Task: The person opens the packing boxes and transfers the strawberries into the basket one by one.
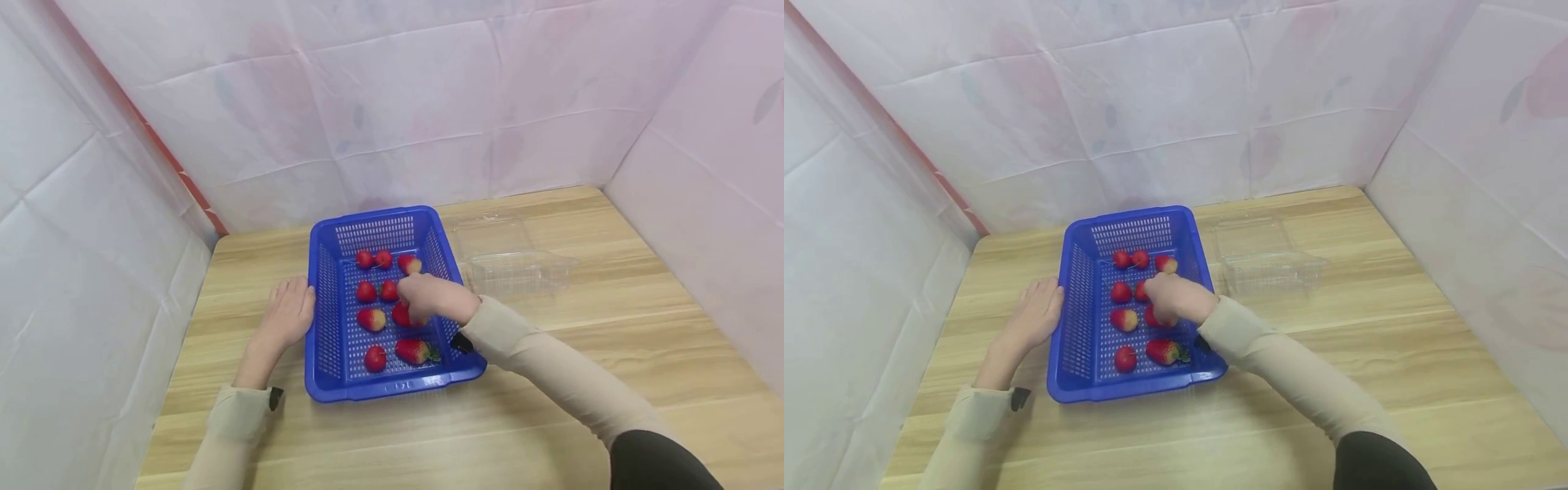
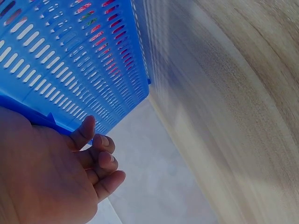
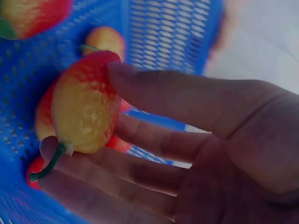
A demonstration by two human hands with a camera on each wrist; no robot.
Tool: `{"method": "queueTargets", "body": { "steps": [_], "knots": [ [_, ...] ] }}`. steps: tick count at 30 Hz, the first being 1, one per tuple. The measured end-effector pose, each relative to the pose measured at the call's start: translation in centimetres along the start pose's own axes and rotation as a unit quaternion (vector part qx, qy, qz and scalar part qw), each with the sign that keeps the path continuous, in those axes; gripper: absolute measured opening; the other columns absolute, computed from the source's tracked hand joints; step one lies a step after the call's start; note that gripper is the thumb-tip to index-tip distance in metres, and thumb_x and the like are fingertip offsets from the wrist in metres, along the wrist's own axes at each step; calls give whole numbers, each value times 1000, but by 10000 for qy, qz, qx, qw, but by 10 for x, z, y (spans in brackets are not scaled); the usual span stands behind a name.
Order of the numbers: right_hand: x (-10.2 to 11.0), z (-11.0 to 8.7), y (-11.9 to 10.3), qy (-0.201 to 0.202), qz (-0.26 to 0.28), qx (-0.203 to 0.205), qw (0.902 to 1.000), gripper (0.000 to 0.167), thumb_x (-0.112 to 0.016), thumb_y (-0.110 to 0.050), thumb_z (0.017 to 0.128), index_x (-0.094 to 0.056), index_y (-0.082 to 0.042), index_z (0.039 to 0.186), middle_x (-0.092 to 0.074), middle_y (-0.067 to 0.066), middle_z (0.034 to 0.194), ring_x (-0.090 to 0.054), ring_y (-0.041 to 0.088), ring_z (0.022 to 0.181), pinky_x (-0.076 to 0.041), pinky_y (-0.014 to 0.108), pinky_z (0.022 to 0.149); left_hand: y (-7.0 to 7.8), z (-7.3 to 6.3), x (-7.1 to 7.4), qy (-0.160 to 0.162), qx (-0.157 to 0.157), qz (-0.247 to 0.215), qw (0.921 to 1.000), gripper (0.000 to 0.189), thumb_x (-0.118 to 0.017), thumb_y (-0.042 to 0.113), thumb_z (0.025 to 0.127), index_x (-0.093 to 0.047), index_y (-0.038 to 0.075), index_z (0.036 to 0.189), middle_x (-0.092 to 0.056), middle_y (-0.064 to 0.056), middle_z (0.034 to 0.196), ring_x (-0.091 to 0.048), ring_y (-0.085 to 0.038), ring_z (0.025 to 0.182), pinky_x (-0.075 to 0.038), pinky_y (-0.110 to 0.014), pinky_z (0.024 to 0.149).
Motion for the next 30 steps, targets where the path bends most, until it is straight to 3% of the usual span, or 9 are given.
{"method": "queueTargets", "body": {
  "steps": [5, 10, 16, 26, 30],
  "knots": [
    [-19, 9, -2, -138, -419, -214, 9988, 17, -67, 1, 86, -65, -5, 101, -58, 13, 98, -58, 23, 80, -51, 31, 66, 1, 1, 0, -35, -29, 14, 10000, 29, -25, 25, 106, -46, 8, 99, -46, -10, 93, -39, -30, 88, -32, -43, 81],
    [-29, 12, -3, 28, -433, -189, 9989, 14, -70, 0, 86, -67, -7, 98, -60, 7, 86, -58, 21, 77, -53, 32, 67, 1, 0, -1, -45, -30, -16, 10000, 28, -25, 24, 106, -45, 8, 97, -45, -9, 91, -38, -29, 87, -31, -42, 81],
    [-27, 11, -9, 403, -592, 52, 9974, 13, -71, 2, 83, -68, -5, 95, -59, 7, 81, -56, 22, 74, -53, 36, 67, 2, 0, 2, 6, -32, -47, 10000, 27, -26, 25, 106, -45, 8, 97, -45, -9, 91, -38, -29, 86, -31, -42, 81],
    [-26, 9, -4, 284, -68, -130, 9995, 20, -73, 1, 83, -67, -5, 102, -58, 7, 84, -58, 22, 75, -52, 29, 62, 2, 0, 3, -19, -32, 27, 10000, 27, -26, 24, 106, -45, 9, 96, -45, -9, 90, -38, -29, 86, -31, -42, 80],
    [-11, 2, -6, 654, -34, 22, 9979, 17, -76, -8, 83, -67, -6, 96, -59, 5, 81, -58, 20, 72, -51, 31, 61, 2, 0, 2, -66, -31, 26, 10000, 28, -25, 25, 106, -45, 9, 96, -45, -8, 90, -38, -28, 86, -31, -42, 80]
  ]
}}
Point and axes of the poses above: each hand's wrist, its own z-axis towards the middle knuckle, its own x-axis out of the back of the hand, y = z × x, the point moved 9 cm from there along z, towards the middle knuckle
